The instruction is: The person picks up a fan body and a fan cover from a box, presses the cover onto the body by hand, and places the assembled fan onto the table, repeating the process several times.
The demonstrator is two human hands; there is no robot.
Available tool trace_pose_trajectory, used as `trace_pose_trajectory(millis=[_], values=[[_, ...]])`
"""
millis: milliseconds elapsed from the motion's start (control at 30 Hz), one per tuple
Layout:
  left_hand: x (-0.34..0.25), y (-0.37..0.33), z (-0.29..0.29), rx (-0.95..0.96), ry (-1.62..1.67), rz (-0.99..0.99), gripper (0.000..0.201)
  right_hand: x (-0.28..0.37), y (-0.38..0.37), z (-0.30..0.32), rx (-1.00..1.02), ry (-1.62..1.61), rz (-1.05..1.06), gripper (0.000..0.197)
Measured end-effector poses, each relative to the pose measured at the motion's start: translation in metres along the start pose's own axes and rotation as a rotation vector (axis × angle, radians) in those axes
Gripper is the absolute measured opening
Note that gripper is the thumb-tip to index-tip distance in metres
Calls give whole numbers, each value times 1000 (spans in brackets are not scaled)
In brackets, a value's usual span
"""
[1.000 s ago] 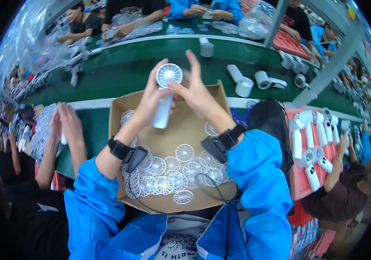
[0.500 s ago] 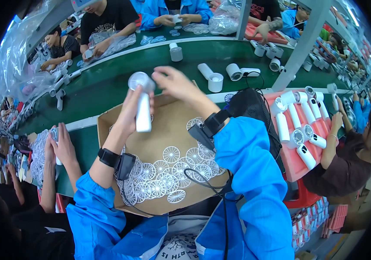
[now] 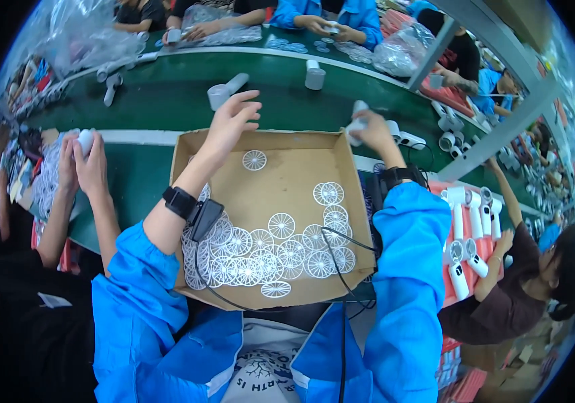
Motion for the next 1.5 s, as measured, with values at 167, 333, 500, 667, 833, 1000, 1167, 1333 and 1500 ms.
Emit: trace_pose_trajectory(millis=[167,333,500,667,833,1000,1167,1333,1500], values=[[11,2,-13,-5,-147,-287,43,135,-13,51,-255,-657,-251,49],[5,4,-7,-285,-59,-352,37,200,4,22,44,-1185,-59,34],[5,3,26,-362,138,-81,30,210,35,-75,200,-125,591,26],[-7,7,9,-283,296,-6,27,201,58,-112,-17,-18,729,26],[-3,2,15,-299,265,6,35,187,32,-104,138,213,609,32],[-8,4,21,-290,206,-49,53,167,20,-55,-74,-183,305,38],[-10,17,-2,-154,163,-182,76,175,26,-32,-134,-944,-55,41],[-10,22,-10,23,160,-139,88,186,29,-31,-66,-1059,94,45],[-6,21,-11,-45,61,-371,86,186,28,-33,-120,-979,195,45]])
Point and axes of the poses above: each hand's wrist, its own y-axis away from the middle knuckle, its own z-axis out of the back of the hand, x = y × z, the point moved 2 cm from there along -y, towards the middle knuckle, and after that the axes turned 9 degrees about -x, right-handed, at the moved point
